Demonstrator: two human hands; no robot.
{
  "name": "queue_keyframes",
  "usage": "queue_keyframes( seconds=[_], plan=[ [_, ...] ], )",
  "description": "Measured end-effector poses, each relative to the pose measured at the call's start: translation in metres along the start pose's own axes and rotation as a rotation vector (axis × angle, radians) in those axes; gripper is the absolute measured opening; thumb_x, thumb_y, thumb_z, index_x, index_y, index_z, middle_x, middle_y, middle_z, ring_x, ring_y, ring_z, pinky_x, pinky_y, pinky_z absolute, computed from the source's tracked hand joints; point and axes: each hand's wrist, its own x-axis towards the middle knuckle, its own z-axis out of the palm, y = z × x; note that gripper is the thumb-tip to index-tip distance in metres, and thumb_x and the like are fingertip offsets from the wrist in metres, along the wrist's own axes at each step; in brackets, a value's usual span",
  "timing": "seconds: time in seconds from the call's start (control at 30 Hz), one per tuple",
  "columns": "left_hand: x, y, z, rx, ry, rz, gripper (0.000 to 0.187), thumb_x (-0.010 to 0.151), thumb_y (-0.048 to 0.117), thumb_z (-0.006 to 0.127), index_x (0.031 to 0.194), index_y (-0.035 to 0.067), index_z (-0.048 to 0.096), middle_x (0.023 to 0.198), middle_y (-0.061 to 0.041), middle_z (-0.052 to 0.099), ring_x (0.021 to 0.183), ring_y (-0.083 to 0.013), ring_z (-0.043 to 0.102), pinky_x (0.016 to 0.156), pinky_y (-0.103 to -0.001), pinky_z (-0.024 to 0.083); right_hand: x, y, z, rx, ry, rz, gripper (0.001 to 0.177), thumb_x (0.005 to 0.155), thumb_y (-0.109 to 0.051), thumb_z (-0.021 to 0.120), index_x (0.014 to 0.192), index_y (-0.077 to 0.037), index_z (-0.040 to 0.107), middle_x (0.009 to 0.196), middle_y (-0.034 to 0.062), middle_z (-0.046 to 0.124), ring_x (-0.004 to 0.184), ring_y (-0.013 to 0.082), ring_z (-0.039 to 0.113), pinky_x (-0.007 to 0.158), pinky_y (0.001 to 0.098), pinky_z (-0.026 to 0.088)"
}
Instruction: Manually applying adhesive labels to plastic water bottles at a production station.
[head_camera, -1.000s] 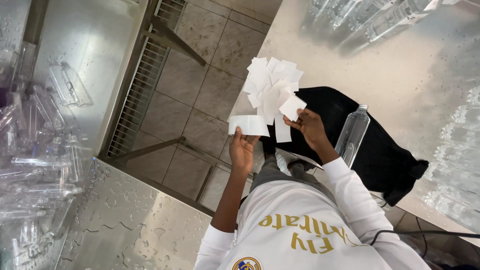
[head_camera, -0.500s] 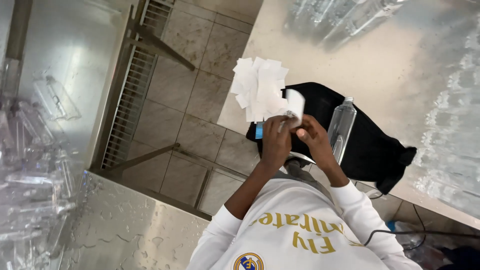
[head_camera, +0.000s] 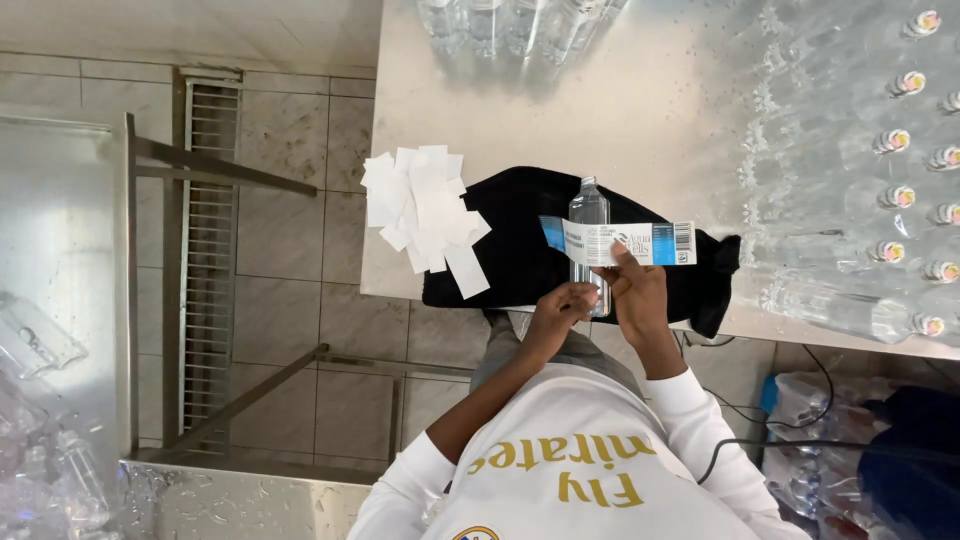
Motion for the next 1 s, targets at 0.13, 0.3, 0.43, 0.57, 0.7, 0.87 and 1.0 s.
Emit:
queue_keyframes(
  seconds=[0.13,0.3,0.43,0.57,0.7,0.87,1.0],
  plan=[
    [0.024,0.019,0.017,-0.752,0.017,-0.273,0.036,0.107,0.045,0.079,0.122,0.013,0.073,0.126,-0.007,0.071,0.118,-0.0224,0.070,0.108,-0.042,0.057,-0.040,-0.063,0.045,0.005,0.019,0.040,0.017,0.105,-0.014,0.079,0.101,0.002,0.078,0.090,0.0075,0.075,0.082,0.0151,0.074,0.086,0.0355,0.065],
    [0.046,0.047,0.041,-0.758,0.427,-0.171,0.042,0.098,0.014,0.088,0.105,0.002,0.049,0.107,-0.006,0.049,0.105,-0.0203,0.057,0.104,-0.038,0.059,-0.014,-0.049,0.017,-0.103,0.087,0.041,0.032,0.101,-0.017,0.086,0.105,0.013,0.076,0.080,0.0145,0.067,0.080,0.0238,0.075,0.089,0.0427,0.070],
    [0.064,0.045,0.045,-0.578,0.532,-0.082,0.047,0.101,0.018,0.086,0.107,-0.001,0.043,0.112,-0.008,0.044,0.115,-0.0265,0.057,0.109,-0.050,0.061,0.038,-0.013,-0.024,-0.283,0.050,-0.014,0.049,0.102,-0.023,0.087,0.134,0.005,0.064,0.106,0.0130,0.069,0.092,0.0256,0.075,0.084,0.0450,0.071],
    [0.087,0.031,0.042,-0.384,0.626,-0.038,0.058,0.098,0.026,0.088,0.102,0.002,0.036,0.106,-0.006,0.031,0.114,-0.0253,0.050,0.117,-0.060,0.053,0.080,0.020,-0.047,-0.342,0.035,-0.013,0.060,0.102,-0.028,0.090,0.145,0.000,0.057,0.117,0.0100,0.068,0.101,0.0241,0.073,0.089,0.0441,0.072],
    [0.108,0.010,0.040,-0.326,0.729,-0.013,0.049,0.095,0.031,0.092,0.111,0.005,0.054,0.109,-0.004,0.045,0.120,-0.0231,0.057,0.116,-0.051,0.051,0.100,0.016,-0.037,-0.419,0.020,-0.023,0.062,0.098,-0.029,0.094,0.139,0.001,0.059,0.112,0.0080,0.068,0.100,0.0183,0.070,0.086,0.0368,0.070],
    [0.124,0.008,0.039,-0.370,0.811,-0.034,0.049,0.090,0.032,0.097,0.111,0.008,0.059,0.100,-0.001,0.046,0.110,-0.0192,0.060,0.116,-0.049,0.048,0.110,0.026,-0.039,-0.444,0.032,-0.036,0.059,0.099,-0.028,0.093,0.137,0.001,0.058,0.110,0.0071,0.068,0.100,0.0165,0.069,0.087,0.0340,0.068],
    [0.134,-0.016,0.023,-0.391,0.808,-0.012,0.050,0.092,0.029,0.096,0.117,0.004,0.061,0.111,-0.006,0.052,0.127,-0.0279,0.059,0.116,-0.054,0.047,0.114,0.035,-0.041,-0.457,0.036,-0.056,0.055,0.101,-0.028,0.092,0.137,-0.002,0.058,0.109,0.0061,0.068,0.099,0.0173,0.070,0.087,0.0347,0.068]
  ],
)
